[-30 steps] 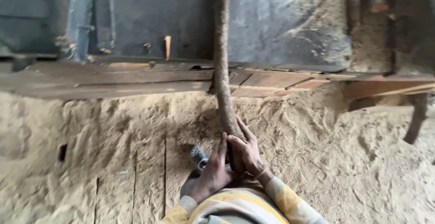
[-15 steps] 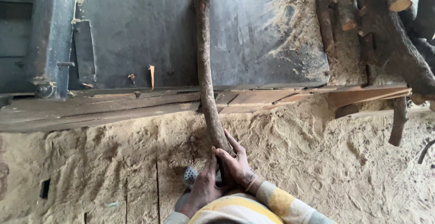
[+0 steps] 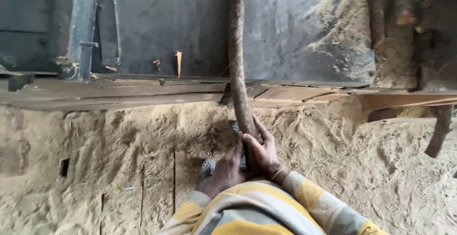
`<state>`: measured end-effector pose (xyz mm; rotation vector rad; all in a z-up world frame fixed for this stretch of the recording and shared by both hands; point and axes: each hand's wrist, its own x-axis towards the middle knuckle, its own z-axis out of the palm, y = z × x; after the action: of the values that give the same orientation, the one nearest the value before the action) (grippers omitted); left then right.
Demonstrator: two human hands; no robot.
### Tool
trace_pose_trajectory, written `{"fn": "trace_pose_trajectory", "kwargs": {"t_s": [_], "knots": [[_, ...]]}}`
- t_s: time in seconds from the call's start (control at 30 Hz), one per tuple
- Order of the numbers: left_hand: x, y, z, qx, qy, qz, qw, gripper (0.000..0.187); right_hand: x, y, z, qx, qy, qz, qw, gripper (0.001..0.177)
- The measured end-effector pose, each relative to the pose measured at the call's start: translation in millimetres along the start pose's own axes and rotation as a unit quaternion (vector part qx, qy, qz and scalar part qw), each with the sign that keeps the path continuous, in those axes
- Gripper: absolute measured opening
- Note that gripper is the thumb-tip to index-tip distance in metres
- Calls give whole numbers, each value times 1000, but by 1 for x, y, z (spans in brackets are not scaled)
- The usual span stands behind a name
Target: The person selects branches from a pile and feeds them one by one into a vertical bandsaw. They guide the wood through the blade with both hands, then remove the cut pieces and place them aside. The process repeats with multiple branches throughout the clip.
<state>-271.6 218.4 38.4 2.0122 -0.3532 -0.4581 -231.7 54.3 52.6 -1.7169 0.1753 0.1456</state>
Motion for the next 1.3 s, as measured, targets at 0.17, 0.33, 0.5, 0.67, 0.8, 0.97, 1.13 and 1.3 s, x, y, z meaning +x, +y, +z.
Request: {"fn": "trace_pose_trajectory", "kwargs": {"t_s": [0.17, 0.33, 0.5, 0.67, 0.8, 0.97, 1.13, 1.3], "knots": [[13, 2, -13, 20, -4, 24, 1000, 129, 12, -11, 3, 22, -17, -1, 1000, 76], [18, 1, -16, 9, 33, 58, 998, 123, 22, -9, 7, 125, -2, 74, 989, 77], [48, 3, -26, 39, 25, 66, 997, 124, 49, -10, -2, 35, -19, -22, 999, 74], [75, -3, -32, 69, 25, 49, 996, 129, 79, -11, -7, 24, -16, -3, 1000, 71], [103, -15, -33, 117, -7, 25, 993, 131, 107, -14, -9, 45, -21, 2, 999, 68], [134, -21, -40, 174, 110, 139, 969, 124, 136, -21, -14, -28, -1, -12, 1000, 64], [159, -14, -53, 163, 88, 105, 977, 121, 163, -26, -21, -124, 22, -120, 985, 64], [185, -11, -63, 221, 139, 158, 952, 120, 190, -26, -27, -116, 10, -129, 985, 64]]}}
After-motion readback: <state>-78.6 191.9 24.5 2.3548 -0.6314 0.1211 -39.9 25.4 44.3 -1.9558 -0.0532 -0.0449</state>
